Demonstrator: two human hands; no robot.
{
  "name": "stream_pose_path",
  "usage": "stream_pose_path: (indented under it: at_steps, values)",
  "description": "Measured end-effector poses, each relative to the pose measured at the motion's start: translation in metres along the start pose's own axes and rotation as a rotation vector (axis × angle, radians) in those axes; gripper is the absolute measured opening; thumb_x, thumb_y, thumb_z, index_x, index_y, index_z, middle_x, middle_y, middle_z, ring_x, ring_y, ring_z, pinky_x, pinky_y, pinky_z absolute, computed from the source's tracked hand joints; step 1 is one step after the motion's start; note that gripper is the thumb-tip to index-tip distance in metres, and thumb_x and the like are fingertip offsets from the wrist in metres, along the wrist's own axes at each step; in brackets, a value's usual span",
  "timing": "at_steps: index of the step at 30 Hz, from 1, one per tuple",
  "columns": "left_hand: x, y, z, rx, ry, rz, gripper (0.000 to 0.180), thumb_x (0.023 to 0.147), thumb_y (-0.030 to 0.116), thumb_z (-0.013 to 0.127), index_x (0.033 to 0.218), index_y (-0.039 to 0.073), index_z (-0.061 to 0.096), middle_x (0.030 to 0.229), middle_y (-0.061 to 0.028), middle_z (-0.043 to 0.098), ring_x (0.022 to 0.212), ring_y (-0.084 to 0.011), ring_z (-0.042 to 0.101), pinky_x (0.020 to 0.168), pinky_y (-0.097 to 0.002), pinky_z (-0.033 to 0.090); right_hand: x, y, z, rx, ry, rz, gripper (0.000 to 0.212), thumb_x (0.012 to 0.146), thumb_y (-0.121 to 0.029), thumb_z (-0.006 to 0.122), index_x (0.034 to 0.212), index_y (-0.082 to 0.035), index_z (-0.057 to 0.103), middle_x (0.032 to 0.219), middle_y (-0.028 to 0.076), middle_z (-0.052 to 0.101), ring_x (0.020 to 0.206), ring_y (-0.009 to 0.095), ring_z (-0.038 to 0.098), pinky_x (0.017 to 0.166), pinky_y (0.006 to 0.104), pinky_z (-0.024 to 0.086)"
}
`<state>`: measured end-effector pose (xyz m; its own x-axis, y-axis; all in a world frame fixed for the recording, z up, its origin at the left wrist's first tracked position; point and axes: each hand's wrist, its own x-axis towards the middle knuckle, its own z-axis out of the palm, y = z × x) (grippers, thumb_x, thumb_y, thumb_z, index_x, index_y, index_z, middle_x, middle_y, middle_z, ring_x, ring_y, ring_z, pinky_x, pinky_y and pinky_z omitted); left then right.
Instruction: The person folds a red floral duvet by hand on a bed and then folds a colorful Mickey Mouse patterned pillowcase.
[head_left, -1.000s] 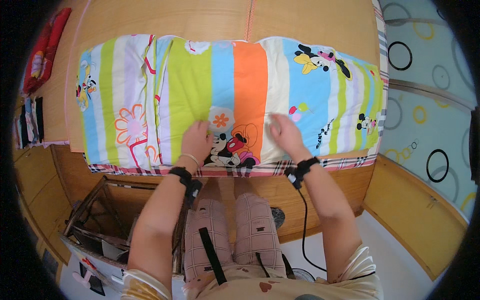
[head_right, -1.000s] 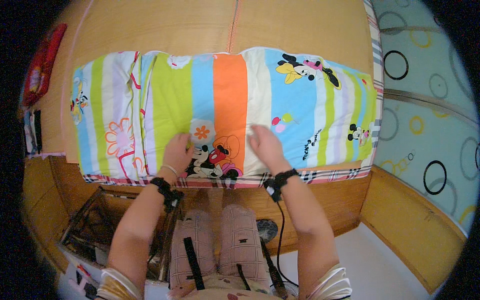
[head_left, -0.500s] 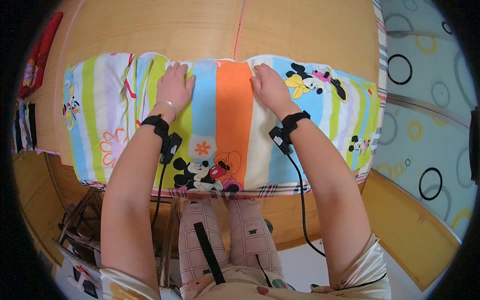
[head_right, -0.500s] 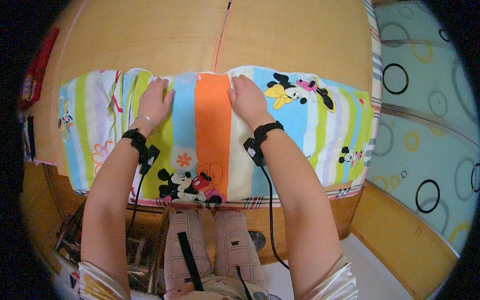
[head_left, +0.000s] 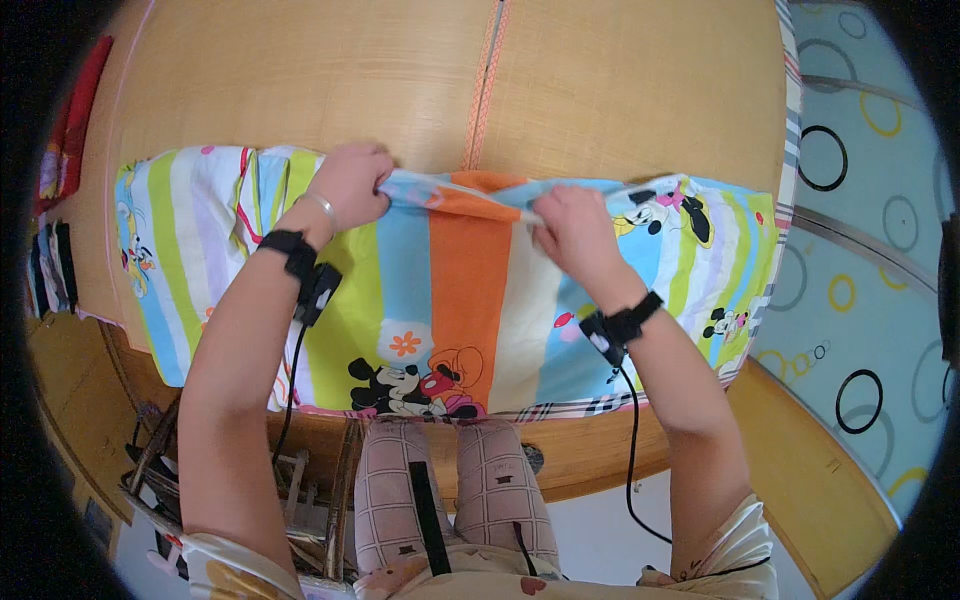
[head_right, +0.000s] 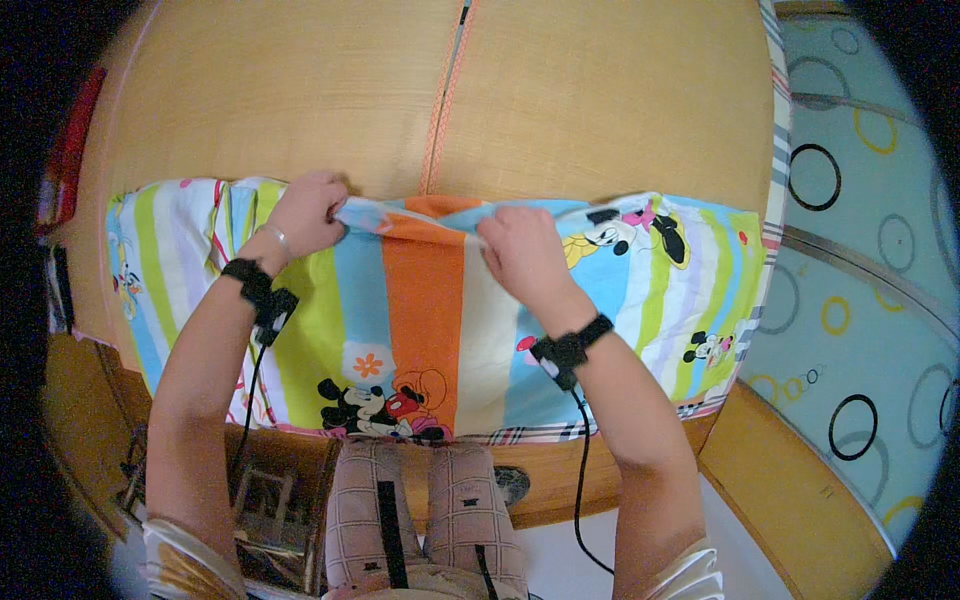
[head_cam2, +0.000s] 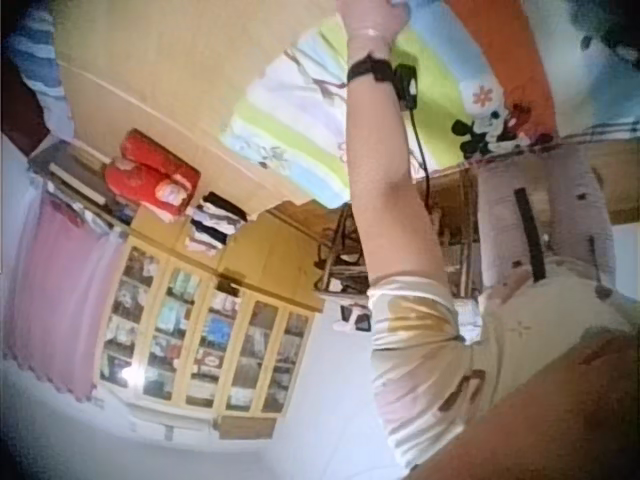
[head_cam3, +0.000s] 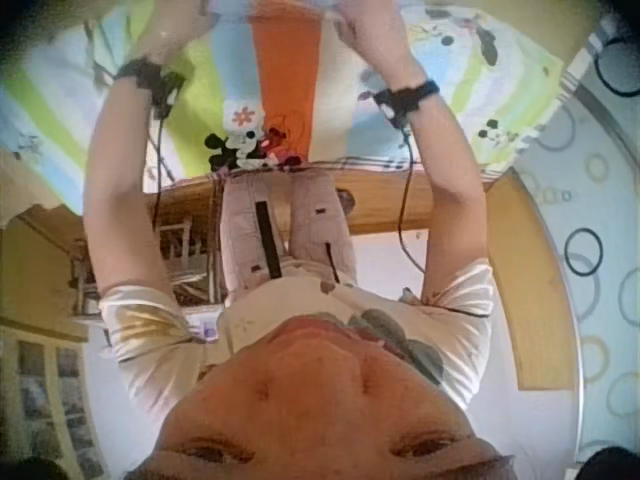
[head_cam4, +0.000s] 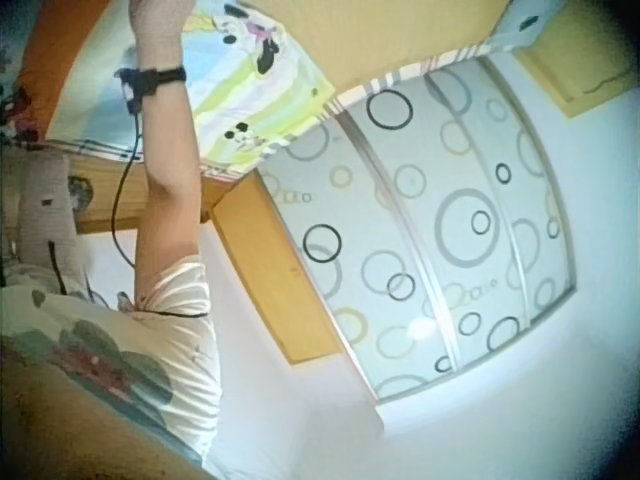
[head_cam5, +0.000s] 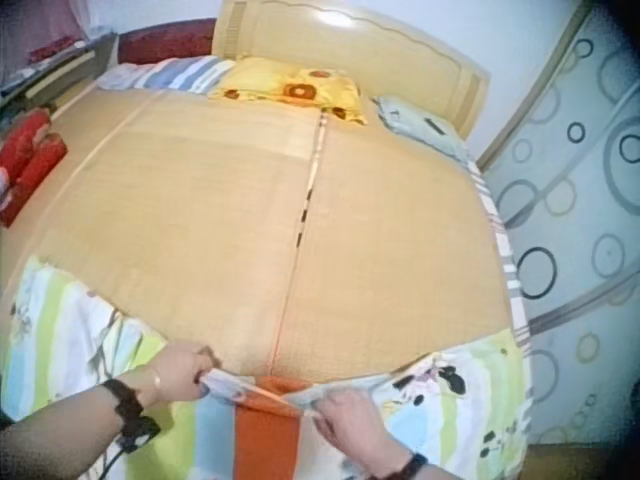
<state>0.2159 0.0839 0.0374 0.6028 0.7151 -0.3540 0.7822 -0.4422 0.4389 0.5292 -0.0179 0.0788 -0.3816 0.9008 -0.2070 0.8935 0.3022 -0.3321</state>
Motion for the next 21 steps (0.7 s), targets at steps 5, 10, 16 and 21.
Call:
stream_pose_path:
  at_steps: [5,10,16,21]
  values:
    - [-0.033,0.030,-0.037,-0.230,-0.073,0.016,0.021,0.074,0.016,0.063,0.093,0.009,0.065,0.076,-0.0171,0.061,0.074,-0.0377,0.060,0.070,-0.0443,0.051,-0.042,-0.023,-0.018,0.401,-0.225,0.132,0.020,0.080,-0.017,0.067,0.087,-0.006,0.051,0.084,0.018,0.063,0.083,0.040,0.061,0.068,0.0486,0.048]
    - [-0.047,0.018,-0.028,0.112,-0.280,0.235,0.025,0.076,0.027,0.063,0.093,0.010,0.071,0.082,-0.0178,0.066,0.080,-0.0353,0.064,0.074,-0.0446,0.052,-0.036,-0.037,-0.037,0.373,-0.296,0.229,0.031,0.081,-0.021,0.069,0.105,-0.006,0.059,0.088,0.020,0.064,0.082,0.039,0.063,0.070,0.0477,0.051]
    - [-0.022,0.030,-0.041,-0.184,-0.603,-0.060,0.043,0.082,0.046,0.064,0.087,0.003,0.069,0.082,-0.0195,0.067,0.078,-0.0369,0.064,0.073,-0.0437,0.050,-0.026,0.003,-0.006,0.443,-0.221,0.010,0.018,0.082,-0.016,0.067,0.095,-0.004,0.069,0.093,0.017,0.068,0.081,0.035,0.065,0.072,0.0394,0.052]
    - [-0.006,0.006,-0.014,-0.144,-0.723,-0.074,0.047,0.083,0.048,0.063,0.091,0.002,0.068,0.087,-0.0197,0.069,0.081,-0.0365,0.065,0.073,-0.0433,0.050,-0.004,-0.005,-0.033,0.591,-0.993,0.353,0.026,0.084,-0.022,0.065,0.103,-0.004,0.067,0.086,0.018,0.069,0.081,0.033,0.066,0.075,0.0394,0.051]
